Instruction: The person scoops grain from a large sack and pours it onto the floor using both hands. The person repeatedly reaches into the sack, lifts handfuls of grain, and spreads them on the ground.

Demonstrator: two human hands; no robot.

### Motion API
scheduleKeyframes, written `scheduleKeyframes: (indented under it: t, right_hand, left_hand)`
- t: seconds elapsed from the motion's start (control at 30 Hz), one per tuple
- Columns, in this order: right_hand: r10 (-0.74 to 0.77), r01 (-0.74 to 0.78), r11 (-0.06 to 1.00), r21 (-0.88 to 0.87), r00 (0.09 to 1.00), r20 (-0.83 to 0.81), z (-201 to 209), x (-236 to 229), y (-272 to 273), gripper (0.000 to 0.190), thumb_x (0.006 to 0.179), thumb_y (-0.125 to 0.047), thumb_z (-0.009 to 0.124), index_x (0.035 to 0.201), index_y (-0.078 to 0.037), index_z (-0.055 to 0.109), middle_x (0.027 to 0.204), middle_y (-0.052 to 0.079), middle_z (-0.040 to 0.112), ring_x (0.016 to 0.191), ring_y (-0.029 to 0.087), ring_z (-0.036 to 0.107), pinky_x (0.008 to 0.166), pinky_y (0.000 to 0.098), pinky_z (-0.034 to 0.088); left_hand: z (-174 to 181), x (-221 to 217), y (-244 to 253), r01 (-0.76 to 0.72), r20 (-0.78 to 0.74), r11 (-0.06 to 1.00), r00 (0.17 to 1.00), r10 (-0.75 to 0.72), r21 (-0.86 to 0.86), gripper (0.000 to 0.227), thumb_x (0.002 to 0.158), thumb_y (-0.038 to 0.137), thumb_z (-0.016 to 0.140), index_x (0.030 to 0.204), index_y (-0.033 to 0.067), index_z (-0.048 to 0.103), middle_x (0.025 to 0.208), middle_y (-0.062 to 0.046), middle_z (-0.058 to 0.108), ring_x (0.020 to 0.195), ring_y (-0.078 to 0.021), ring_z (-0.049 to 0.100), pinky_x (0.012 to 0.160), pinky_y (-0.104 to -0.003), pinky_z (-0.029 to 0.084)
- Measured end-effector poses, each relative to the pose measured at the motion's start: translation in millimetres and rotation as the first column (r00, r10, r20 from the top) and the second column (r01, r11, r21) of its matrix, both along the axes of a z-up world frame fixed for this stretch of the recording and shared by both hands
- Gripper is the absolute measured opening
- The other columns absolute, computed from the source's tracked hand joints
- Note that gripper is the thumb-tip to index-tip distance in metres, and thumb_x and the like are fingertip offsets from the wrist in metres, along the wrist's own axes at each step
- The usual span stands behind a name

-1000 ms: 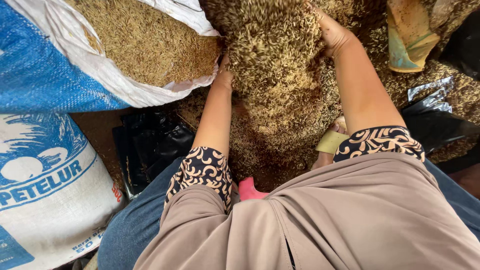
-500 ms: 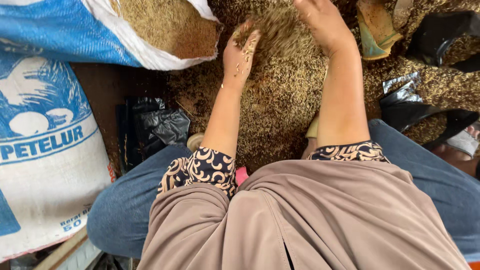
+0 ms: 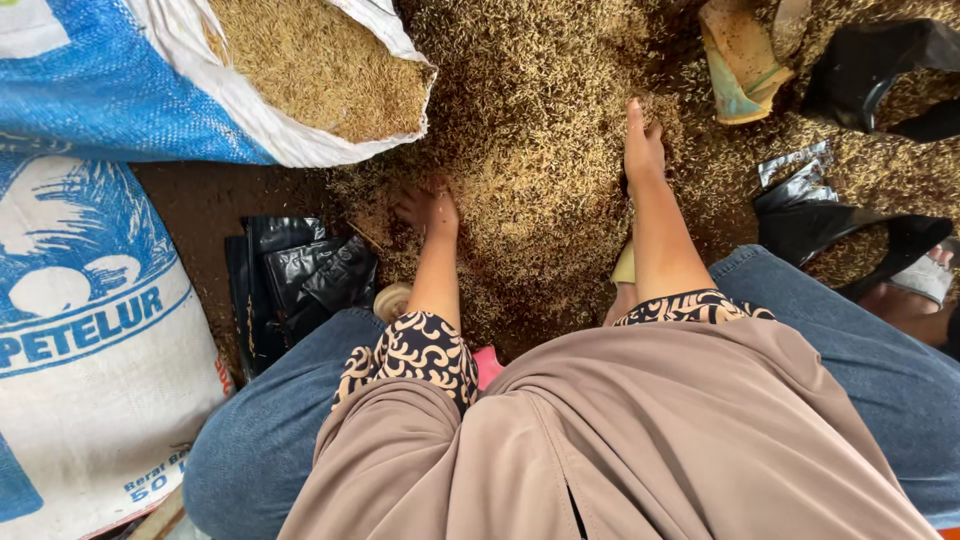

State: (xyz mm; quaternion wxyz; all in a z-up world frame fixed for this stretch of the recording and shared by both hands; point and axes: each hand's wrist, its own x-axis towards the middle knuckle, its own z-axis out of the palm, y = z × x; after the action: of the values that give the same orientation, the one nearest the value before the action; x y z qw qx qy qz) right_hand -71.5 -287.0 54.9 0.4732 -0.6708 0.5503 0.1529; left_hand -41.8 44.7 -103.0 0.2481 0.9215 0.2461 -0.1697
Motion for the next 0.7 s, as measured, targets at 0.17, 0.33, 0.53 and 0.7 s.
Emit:
scheduleKeyframes:
  t: [0.17,0.33,0.53,0.7]
  right_hand:
    - [0.037,-0.035,0.987,0.159,0.999,-0.009,3.9,24.0,3.1,0.113,0.073,-0.093,0.024,0.163,-0.028,0.008,0.171,0.011,0.007,0.155,0.037,0.008,0.119,0.0681,0.015]
    - [0.105,-0.12,0.964,0.238,0.992,0.076,-26.7,34.5,2.4,0.119,0.06,-0.099,0.017,0.162,-0.039,0.011,0.171,0.009,0.005,0.155,0.039,0.003,0.115,0.075,0.007]
    - [0.151,-0.19,0.947,0.26,0.975,0.163,-56.9,50.1,-14.7,0.124,0.057,-0.101,0.022,0.163,-0.038,0.01,0.171,0.011,0.003,0.155,0.041,0.001,0.112,0.0782,0.006]
    - [0.047,-0.084,0.951,0.299,0.991,0.129,-26.5,48.8,-7.8,0.121,0.064,-0.098,0.034,0.164,-0.032,0.01,0.171,0.014,0.004,0.156,0.041,0.002,0.114,0.0775,0.008]
  left_hand:
    - [25.7,17.5,-33.4,-0.141,-0.139,0.948,0.985,0.105,-0.286,0.083,0.101,0.07,0.031,0.156,0.0089,0.039,0.164,-0.019,0.035,0.153,-0.0408,0.025,0.126,-0.057,0.025]
    - [26.9,27.8,-37.7,-0.319,-0.2,0.685,0.947,0.25,-0.655,0.086,0.101,0.068,0.04,0.151,-0.0008,0.048,0.147,-0.031,0.054,0.135,-0.0423,0.053,0.114,-0.051,0.045]
    - [11.3,47.6,-45.8,-0.294,-0.249,0.541,0.956,0.157,-0.788,0.087,0.092,0.071,0.031,0.159,0.0159,0.032,0.163,-0.009,0.032,0.15,-0.0299,0.028,0.119,-0.049,0.025]
    - [59.7,60.2,-66.7,-0.28,-0.263,0.533,0.959,0.111,-0.798,0.086,0.093,0.069,0.032,0.161,0.0177,0.021,0.163,-0.01,0.031,0.149,-0.03,0.03,0.119,-0.052,0.025]
